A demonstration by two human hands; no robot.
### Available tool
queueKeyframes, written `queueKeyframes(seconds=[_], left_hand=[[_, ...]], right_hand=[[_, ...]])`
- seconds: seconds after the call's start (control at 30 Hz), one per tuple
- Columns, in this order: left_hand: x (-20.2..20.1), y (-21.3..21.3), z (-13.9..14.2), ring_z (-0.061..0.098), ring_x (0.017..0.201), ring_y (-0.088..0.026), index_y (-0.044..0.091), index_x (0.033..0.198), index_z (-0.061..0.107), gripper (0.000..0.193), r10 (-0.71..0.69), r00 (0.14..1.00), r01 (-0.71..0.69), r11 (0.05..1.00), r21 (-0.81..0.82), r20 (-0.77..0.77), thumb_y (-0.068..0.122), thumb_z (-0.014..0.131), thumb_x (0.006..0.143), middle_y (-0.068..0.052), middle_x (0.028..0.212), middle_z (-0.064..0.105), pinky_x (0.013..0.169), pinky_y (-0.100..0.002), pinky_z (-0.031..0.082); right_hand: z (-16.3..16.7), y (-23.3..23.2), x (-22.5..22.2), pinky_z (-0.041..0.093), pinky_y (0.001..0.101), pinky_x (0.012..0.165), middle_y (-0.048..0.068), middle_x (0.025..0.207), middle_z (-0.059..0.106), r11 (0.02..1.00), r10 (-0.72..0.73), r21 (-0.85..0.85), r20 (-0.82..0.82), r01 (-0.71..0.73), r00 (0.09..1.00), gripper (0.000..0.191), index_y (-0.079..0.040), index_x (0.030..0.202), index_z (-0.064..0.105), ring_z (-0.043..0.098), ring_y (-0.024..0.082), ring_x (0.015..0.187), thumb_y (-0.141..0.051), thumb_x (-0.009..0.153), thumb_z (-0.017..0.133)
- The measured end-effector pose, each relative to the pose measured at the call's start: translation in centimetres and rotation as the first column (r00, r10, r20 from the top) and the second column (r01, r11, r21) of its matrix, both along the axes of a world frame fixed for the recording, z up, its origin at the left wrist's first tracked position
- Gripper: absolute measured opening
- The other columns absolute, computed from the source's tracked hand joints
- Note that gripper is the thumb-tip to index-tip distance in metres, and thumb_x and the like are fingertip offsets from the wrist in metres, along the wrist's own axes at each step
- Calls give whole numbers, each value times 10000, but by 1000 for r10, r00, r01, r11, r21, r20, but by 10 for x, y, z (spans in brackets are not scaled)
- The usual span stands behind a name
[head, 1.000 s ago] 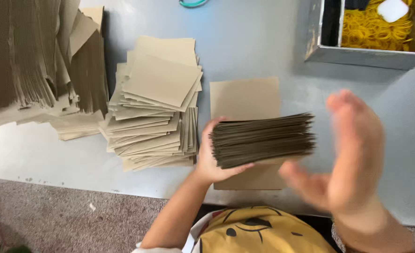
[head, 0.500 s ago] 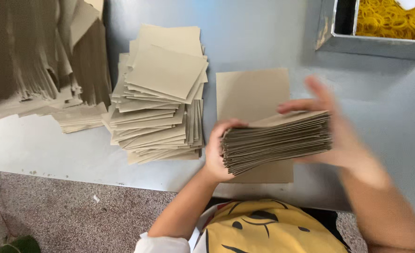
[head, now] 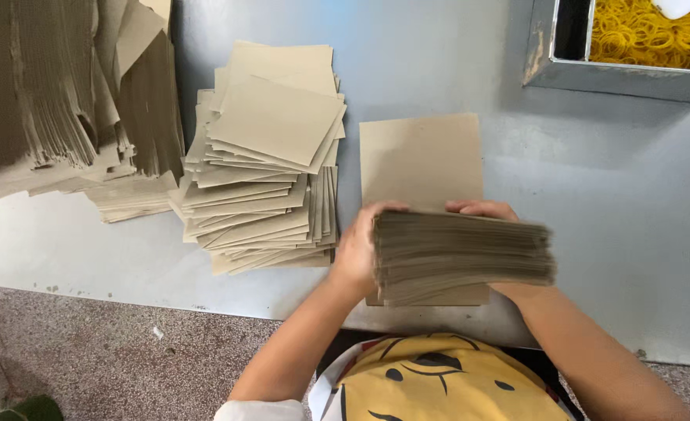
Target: The person folds kraft paper sheets in half at a workbench, aligning the edges and pressing the crease flat by hand, then places each folded sheet onto a growing stack. At the end they square up the stack of folded sheets and set it beside the pile of unfolded sheets.
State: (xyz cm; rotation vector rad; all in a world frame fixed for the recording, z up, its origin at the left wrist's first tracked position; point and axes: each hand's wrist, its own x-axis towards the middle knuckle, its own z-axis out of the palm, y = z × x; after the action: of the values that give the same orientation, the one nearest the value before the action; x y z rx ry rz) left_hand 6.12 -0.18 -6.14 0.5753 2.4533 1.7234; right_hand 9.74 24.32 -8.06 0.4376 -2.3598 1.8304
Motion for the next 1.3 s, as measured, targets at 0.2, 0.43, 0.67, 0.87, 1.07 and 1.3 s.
queueKeyframes(seconds=[0.2, 0.43, 0.67, 0.87, 1.07, 1.3], left_hand=[[15, -15, 43, 722, 1083, -381, 43, 1400, 422, 758, -31, 938, 19, 999, 37, 346, 405, 767, 831, -209, 1148, 720, 906, -456, 562], [-1, 4, 58, 734, 664, -333, 0, 1428, 500, 906, 230, 957, -36, 703, -710, 179, 735, 526, 899, -138, 670, 714, 601, -442, 560], [11, -16, 95, 666, 526, -265, -50, 1431, 556, 942, 241, 924, -366, 782, -505, -297, 692, 631, 856, -134, 742, 705, 436, -365, 501], [11, -75, 100, 751, 707, -147, 61, 1317, 646, 433, 430, 902, -427, 883, -195, -28, 258, 758, 948, -52, 871, 754, 628, -282, 597], [12, -110, 71, 686, 1055, -243, 12, 1300, 624, 344, 584, 775, -624, 768, -145, -242, 104, 734, 987, -138, 1192, 700, 939, -322, 543], [8, -132, 39, 684, 941, -131, 0, 1267, 625, 283, 565, 816, -570, 822, 7, 120, 86, 673, 1002, -96, 1112, 715, 827, -258, 563]], right_hand=[[43, 0, 21, 421, 334, 1116, 152, 1421, 522, 991, -102, -78, 62, 107, 993, 648, -19, 1483, 357, 517, 194, 1313, -105, 906, 641], [86, -18, -9, 524, 431, 976, 200, 1352, 562, 766, -413, 640, 416, 63, 810, 807, -73, 1539, 422, 599, 355, 1178, -258, 809, 711], [136, -5, -53, 439, 498, 1093, 278, 1446, 519, 636, -6, 727, -329, 258, 944, 702, -34, 1446, 524, 540, 443, 1304, -260, 837, 790], [134, -82, -136, 459, 502, 1061, 178, 1329, 650, 662, 480, 733, -253, -157, 840, 628, -23, 1358, 610, 592, 389, 1247, -372, 870, 794], [92, -202, -199, 427, 513, 985, 264, 1370, 516, 257, 433, 896, 228, -362, 872, 1217, 36, 1481, 370, 473, 416, 1265, -793, 678, 756], [77, -225, -212, 477, 482, 1021, 287, 1457, 436, 53, 385, 867, 440, -496, 811, 1188, 23, 1481, 365, 460, 419, 1329, -703, 648, 803]])
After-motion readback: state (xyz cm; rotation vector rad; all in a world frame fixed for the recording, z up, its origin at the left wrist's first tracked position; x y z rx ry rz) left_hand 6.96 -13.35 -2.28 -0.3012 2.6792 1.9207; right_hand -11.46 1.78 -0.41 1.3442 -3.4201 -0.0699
